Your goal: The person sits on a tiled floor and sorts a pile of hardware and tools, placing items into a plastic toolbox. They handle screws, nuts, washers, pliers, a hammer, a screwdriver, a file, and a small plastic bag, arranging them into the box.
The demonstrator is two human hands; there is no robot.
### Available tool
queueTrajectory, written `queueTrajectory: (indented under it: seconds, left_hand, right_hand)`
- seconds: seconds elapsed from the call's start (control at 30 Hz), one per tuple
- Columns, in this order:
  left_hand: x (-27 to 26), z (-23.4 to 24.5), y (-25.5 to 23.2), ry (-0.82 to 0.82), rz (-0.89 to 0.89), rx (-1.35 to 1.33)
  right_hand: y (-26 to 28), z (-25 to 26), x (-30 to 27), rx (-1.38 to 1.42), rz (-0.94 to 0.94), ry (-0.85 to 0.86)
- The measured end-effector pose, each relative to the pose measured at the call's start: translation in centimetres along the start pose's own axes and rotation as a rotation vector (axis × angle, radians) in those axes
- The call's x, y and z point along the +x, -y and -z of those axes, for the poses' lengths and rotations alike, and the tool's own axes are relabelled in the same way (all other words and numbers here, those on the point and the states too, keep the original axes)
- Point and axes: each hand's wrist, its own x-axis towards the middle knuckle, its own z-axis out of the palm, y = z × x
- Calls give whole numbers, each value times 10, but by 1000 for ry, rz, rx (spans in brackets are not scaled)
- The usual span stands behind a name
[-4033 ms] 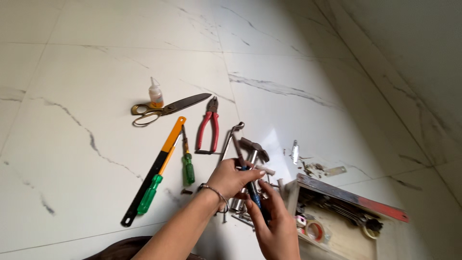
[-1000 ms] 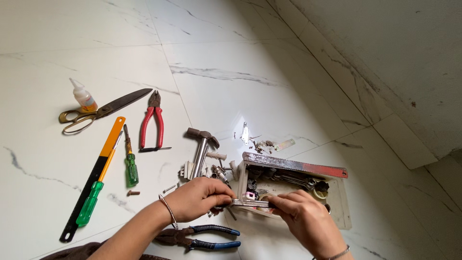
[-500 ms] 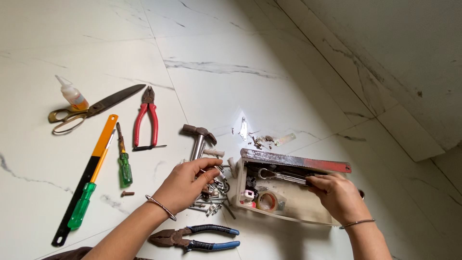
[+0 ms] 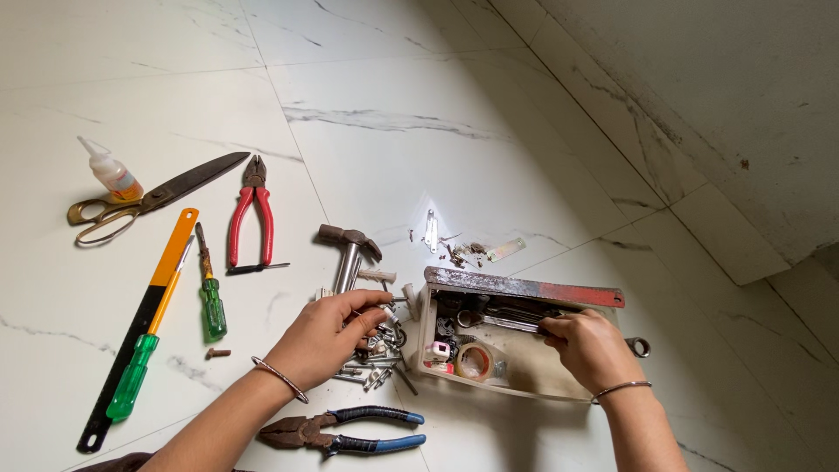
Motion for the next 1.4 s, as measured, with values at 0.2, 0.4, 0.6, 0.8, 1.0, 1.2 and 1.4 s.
queueTrajectory:
  seconds: [0.2,0.4,0.6,0.8,1.0,1.2,1.4]
  left_hand:
    - [0,2,0,-6,7,-5]
    - [0,1,-1,7,11,22]
    - [-1,0,-2,2,40,123]
    - [-2,-2,-2,11,54,158]
    - [0,-1,-1,2,44,98]
    - [-1,-2,-1,10,66,128]
    - [0,-2,-2,13,74,118]
  right_hand:
    - [3,-8,3,24,-23,49]
    - [1,-16,2,41,10,-5]
    - [2,-18,2,17,-8,1]
    - [2,-14,1,30,1,-5]
    - [4,-4,2,-30,-36,43]
    - [9,-6,2,62,-32,6]
    - [12,-17,5,135,-28,32]
